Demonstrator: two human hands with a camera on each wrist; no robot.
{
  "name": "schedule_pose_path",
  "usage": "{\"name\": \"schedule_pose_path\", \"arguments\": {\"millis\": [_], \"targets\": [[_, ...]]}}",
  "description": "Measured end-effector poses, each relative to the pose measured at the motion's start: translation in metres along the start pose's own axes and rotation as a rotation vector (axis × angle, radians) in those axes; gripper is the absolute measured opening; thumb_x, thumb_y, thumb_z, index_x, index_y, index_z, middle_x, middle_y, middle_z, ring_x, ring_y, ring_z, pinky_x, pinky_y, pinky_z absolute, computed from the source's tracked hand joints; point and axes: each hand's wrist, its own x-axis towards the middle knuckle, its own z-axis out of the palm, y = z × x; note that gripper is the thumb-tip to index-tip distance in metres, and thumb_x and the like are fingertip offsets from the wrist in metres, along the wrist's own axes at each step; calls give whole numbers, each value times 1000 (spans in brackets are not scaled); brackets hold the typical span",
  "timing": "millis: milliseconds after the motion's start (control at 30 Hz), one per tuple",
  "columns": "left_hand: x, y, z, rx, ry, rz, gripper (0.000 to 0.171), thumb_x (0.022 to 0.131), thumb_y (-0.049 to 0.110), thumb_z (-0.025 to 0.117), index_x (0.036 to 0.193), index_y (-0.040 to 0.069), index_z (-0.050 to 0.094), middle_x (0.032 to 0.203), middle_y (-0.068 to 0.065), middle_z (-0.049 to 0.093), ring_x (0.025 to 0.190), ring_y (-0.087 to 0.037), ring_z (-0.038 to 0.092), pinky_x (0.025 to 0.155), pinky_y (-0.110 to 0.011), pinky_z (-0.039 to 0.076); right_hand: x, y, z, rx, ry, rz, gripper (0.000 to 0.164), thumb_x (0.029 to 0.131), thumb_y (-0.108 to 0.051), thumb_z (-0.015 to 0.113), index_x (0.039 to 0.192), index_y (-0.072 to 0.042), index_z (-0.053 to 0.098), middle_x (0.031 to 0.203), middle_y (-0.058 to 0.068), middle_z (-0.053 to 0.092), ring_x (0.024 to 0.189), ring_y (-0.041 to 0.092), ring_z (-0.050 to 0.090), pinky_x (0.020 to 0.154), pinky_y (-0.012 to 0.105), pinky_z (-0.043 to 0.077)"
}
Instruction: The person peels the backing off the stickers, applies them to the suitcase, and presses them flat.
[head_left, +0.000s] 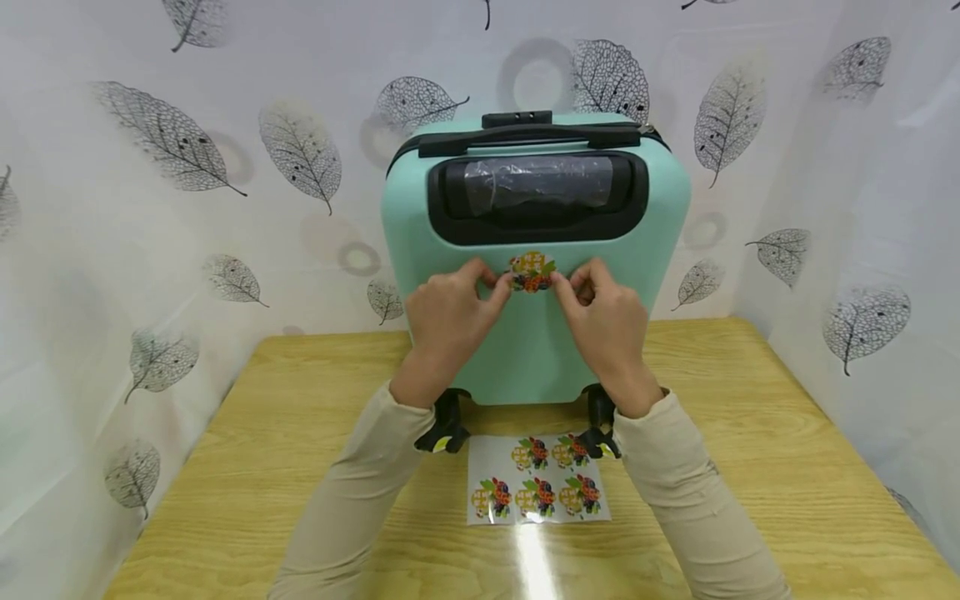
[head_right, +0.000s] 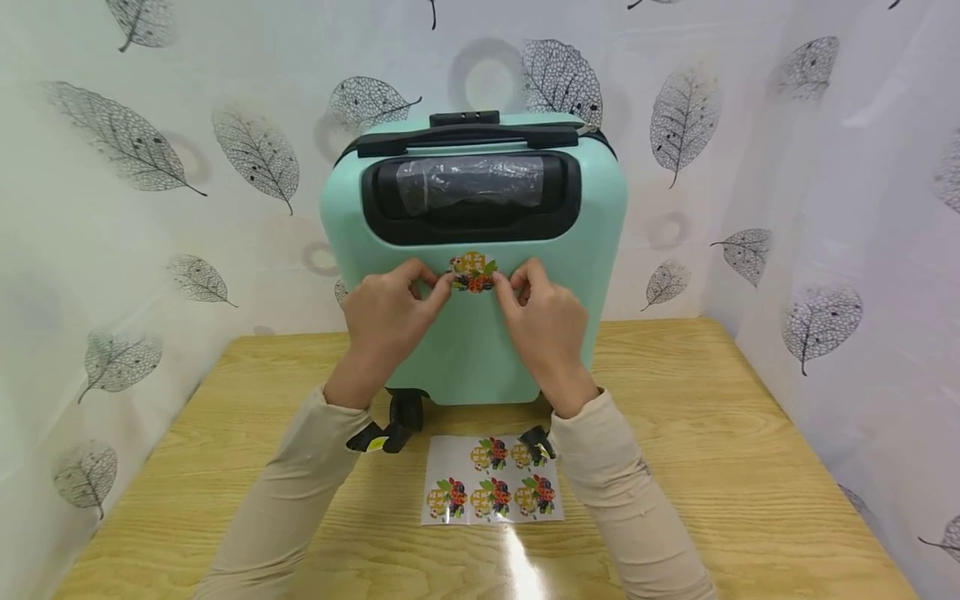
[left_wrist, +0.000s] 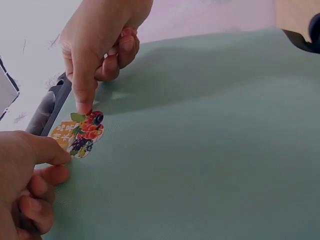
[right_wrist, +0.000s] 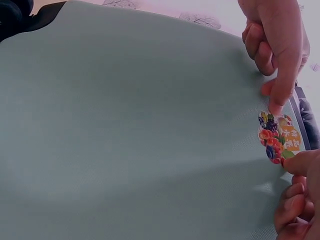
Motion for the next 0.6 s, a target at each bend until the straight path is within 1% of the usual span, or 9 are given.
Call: {"name": "schedule_pose_path", "arguments": {"millis": [200, 367, 467, 600], "targets": [[1, -2, -3, -1, -47, -27, 28, 89, 40, 67, 76, 15, 70, 46, -5, 55, 37, -19, 43, 38, -25, 22, 0, 3, -4, 5, -11, 30, 27, 90, -24, 68, 77, -4, 55, 57, 10, 57, 45, 20, 45, 44, 28, 27], [-1, -5, -7, -7, -73, -53, 31, 89, 42, 65, 73, 15, 69, 45, -3, 52, 39, -18, 42, 39, -24, 19, -1, 8, -8, 3, -12, 71, 28, 91, -24, 68, 76, -5, 55, 58, 10, 57, 47, 19, 46, 45, 28, 27], [-3, -8, -9, -13, -80, -63, 32, 90, 41, 64, 72, 15, 68, 44, -1, 48, 39, -16, 39, 40, -24, 18, -3, 12, -12, 22, -12, 89, 27, 91, -23, 68, 76, -4, 55, 59, 11, 57, 48, 18, 46, 47, 27, 29], [-9, -15, -10, -16, -70, -64, 31, 90, 39, 65, 70, 14, 67, 44, 0, 44, 40, -15, 35, 41, -24, 17, -7, 19, -15, 57, -11, 99, 26, 90, -19, 68, 74, -3, 54, 58, 11, 56, 48, 15, 44, 49, 26, 31]]}}
